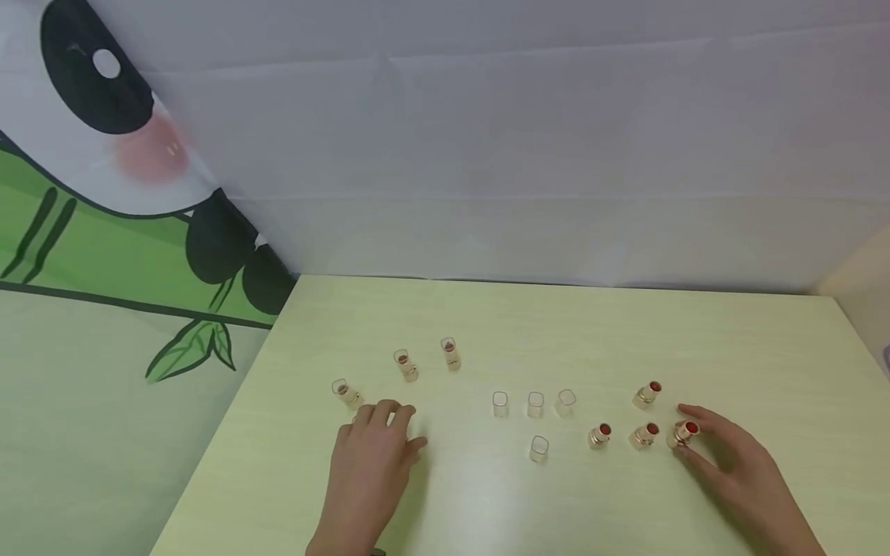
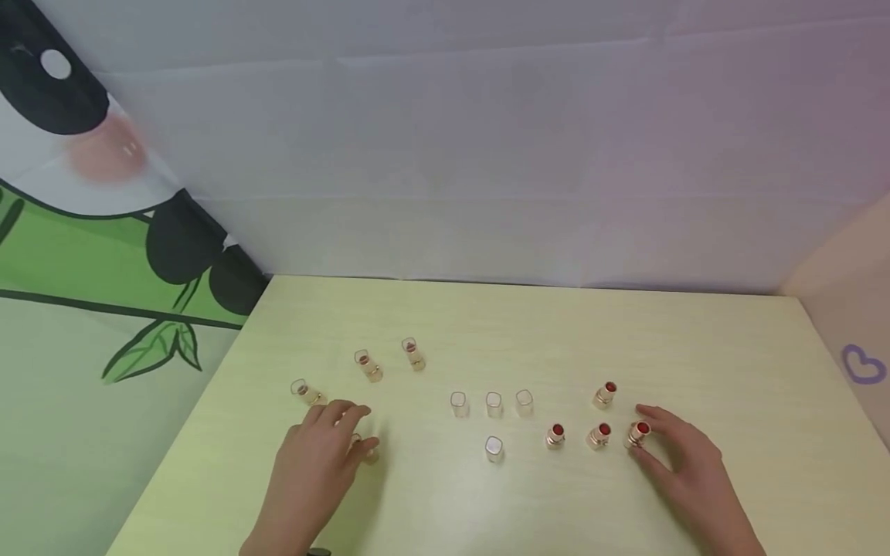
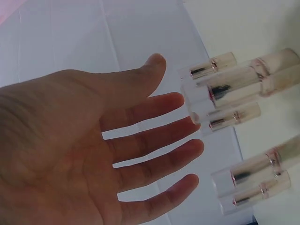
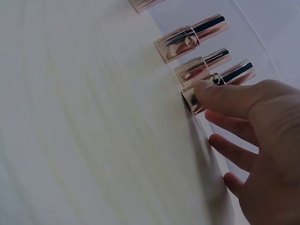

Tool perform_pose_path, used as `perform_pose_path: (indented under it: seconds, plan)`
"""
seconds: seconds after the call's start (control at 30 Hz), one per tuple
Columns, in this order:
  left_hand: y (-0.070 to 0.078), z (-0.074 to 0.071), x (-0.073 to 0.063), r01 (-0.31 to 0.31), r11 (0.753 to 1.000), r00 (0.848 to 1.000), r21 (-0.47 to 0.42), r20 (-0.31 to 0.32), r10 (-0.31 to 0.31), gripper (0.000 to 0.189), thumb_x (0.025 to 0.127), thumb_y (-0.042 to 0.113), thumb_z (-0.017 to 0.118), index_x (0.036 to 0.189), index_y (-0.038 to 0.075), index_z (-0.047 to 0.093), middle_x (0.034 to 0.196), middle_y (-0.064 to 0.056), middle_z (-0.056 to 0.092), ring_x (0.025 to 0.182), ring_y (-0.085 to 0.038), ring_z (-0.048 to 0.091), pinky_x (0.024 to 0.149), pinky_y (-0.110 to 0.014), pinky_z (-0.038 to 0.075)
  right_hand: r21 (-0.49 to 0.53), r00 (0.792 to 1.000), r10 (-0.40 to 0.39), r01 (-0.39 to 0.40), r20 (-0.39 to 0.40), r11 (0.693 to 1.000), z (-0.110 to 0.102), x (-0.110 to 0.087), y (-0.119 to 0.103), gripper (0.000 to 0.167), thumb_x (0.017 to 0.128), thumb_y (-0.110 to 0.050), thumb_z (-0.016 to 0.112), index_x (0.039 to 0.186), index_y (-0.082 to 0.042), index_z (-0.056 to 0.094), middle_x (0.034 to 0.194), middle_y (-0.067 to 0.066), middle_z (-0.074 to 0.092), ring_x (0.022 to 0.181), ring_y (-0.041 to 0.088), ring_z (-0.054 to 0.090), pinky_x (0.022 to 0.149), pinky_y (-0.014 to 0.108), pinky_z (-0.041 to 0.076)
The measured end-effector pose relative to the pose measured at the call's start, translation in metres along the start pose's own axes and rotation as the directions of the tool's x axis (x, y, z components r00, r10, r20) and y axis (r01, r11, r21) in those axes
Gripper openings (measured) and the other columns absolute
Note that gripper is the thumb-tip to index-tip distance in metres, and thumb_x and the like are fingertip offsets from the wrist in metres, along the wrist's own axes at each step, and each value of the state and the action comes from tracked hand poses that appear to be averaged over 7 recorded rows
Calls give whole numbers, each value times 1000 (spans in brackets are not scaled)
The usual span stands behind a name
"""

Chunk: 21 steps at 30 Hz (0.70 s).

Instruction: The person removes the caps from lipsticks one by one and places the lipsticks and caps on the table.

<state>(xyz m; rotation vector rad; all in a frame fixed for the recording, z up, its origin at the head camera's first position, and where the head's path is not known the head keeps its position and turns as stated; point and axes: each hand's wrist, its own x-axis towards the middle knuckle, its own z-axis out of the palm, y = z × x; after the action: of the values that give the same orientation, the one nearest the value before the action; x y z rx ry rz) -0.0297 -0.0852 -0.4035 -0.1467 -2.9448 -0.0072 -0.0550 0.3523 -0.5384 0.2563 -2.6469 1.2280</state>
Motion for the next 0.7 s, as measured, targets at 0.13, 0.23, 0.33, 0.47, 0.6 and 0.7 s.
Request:
perform_pose_path:
  seconds: [0.13,0.23,0.33,0.47,0.6,0.7]
  plan:
    - [-10,2,-9,0,1000,999,-15,40,1,37,83,34,87,111,15,73,110,-2,72,97,-26,65,69,-44,54,-4,1000,17,-17,10,1000,3,-8,-3,38,92,-15,80,128,-21,70,144,-35,52,133,-30,30,103,-7,16]
    - [-14,4,-13,-3,999,998,-35,67,5,38,82,35,88,110,15,73,106,-1,72,92,-25,64,64,-41,52,-5,1000,13,-13,4,1000,6,-12,-3,38,92,-14,81,128,-21,70,144,-36,50,134,-30,29,103,-6,16]
    - [-16,6,-15,0,997,996,-73,90,6,40,80,31,90,111,13,73,104,-3,72,97,-31,71,63,-42,53,4,1000,-15,15,-13,1000,8,-12,0,42,88,-8,82,127,-18,70,142,-37,50,134,-28,31,105,-6,17]
    - [-17,11,-16,18,991,993,-135,120,-1,41,79,24,91,113,11,73,105,-4,72,96,-32,73,63,-42,55,-6,998,-49,49,-35,999,11,-11,5,57,83,-3,85,137,-14,66,141,-38,47,134,-27,32,105,-5,17]
    - [-17,16,-16,22,988,993,-153,117,-4,40,78,18,91,113,10,73,102,-4,71,86,-22,68,62,-37,54,-21,997,-59,58,-43,998,12,-11,8,61,81,-2,86,137,-15,66,142,-39,46,134,-27,30,105,-4,16]
    - [-17,18,-16,16,989,995,-144,104,-1,36,78,15,90,110,11,73,99,-3,70,85,-21,67,61,-35,53,-23,996,-71,70,-48,997,13,-10,9,63,80,-1,87,138,-13,66,142,-40,45,134,-28,30,105,-4,16]
